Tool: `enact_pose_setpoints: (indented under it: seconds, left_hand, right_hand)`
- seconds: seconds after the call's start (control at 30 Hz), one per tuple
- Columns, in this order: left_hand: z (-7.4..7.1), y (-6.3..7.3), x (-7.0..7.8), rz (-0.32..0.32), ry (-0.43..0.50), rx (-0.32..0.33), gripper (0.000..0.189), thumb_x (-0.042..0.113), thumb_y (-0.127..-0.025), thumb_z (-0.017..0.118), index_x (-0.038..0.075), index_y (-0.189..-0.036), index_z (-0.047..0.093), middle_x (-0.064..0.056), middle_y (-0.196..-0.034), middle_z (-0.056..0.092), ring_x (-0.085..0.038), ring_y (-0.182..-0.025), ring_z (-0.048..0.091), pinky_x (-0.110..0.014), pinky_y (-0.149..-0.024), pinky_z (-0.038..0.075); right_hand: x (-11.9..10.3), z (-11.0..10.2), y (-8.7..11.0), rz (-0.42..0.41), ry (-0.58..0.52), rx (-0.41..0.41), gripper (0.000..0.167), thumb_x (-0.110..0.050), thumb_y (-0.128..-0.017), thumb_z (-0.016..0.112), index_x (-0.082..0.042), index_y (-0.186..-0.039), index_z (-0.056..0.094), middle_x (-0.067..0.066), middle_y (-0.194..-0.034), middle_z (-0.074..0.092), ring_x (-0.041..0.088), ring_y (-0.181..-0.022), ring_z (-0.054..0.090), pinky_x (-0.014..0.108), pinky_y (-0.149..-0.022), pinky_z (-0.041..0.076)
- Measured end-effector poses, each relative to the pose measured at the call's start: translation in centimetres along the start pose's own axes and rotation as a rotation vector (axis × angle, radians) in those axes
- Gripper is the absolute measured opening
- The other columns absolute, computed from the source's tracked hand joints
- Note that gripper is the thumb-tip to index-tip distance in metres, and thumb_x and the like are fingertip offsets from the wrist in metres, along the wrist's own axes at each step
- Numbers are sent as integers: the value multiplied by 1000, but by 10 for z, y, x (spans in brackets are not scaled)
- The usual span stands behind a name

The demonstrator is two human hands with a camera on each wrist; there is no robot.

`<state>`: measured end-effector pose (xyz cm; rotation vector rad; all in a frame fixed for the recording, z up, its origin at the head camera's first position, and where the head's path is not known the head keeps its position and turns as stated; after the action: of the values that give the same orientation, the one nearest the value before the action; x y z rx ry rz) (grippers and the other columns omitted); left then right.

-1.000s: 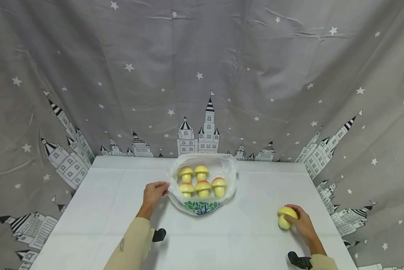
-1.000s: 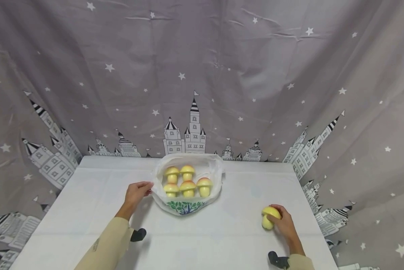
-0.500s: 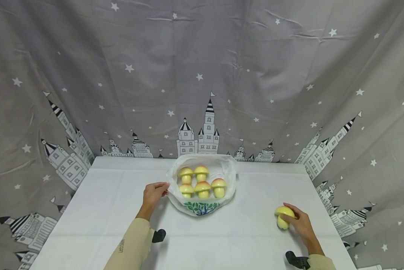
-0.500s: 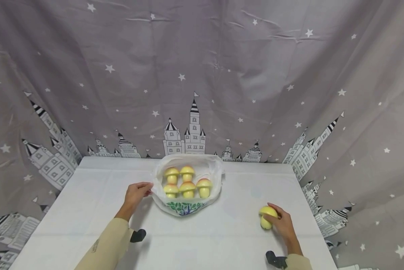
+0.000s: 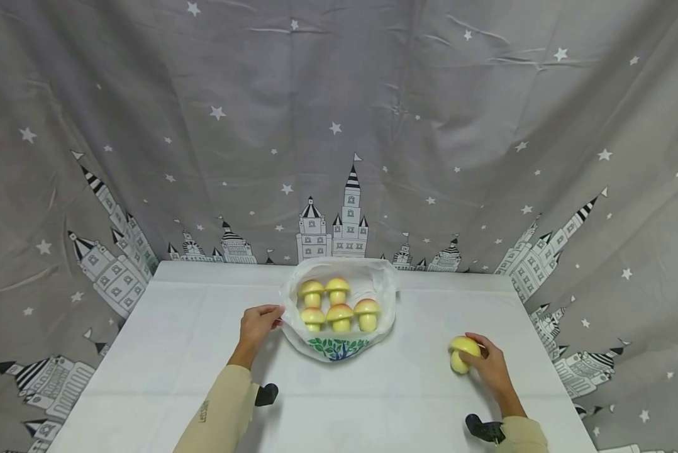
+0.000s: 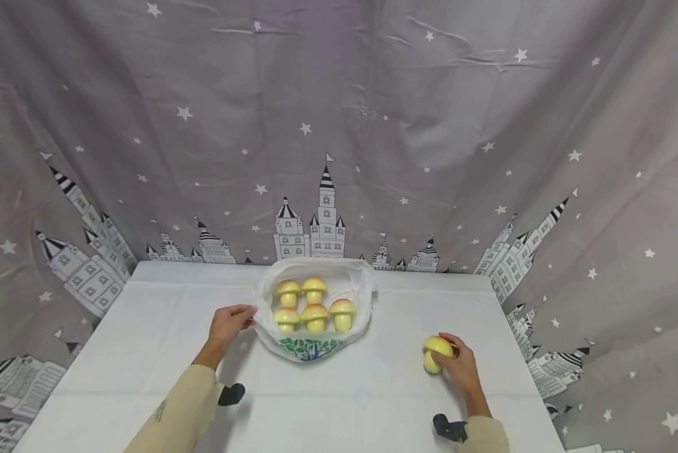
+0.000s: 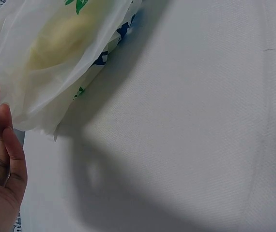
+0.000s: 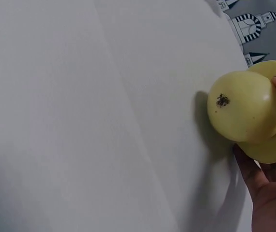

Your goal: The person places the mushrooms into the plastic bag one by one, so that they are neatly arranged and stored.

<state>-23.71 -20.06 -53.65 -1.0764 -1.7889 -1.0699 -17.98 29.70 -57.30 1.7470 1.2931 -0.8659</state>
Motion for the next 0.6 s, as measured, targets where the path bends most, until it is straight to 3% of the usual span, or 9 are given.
enact_pose_setpoints:
  seconds: [0.2, 0.6]
  left_hand:
    - [0, 0, 1, -2, -8, -2, 31, 19, -93, 64, -5, -112, 68, -11, -89, 70, -11, -70, 61, -37, -80, 54]
    - [-1, 0, 1, -12, 11, -6, 29, 18, -93, 64, -6, -110, 68, -13, -92, 70, -10, -69, 62, -34, -79, 55]
  right_hand:
    - [-7, 12, -6, -52, -36, 8, 54, -10, -88, 69, 1, -137, 48, 22, -137, 50, 31, -124, 48, 11, -85, 38]
    - [-17, 31, -19, -89, -31, -30, 53, -13, -87, 71, 1, -135, 51, 21, -136, 52, 33, -123, 50, 22, -92, 43]
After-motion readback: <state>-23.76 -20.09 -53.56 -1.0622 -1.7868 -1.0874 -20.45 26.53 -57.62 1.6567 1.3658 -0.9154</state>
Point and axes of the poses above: each hand's wrist, its own y-axis away from the middle knuckle, its own z-axis out of the palm, x = y × z, the point moved 2 cm from there along -y, towards the middle knuckle
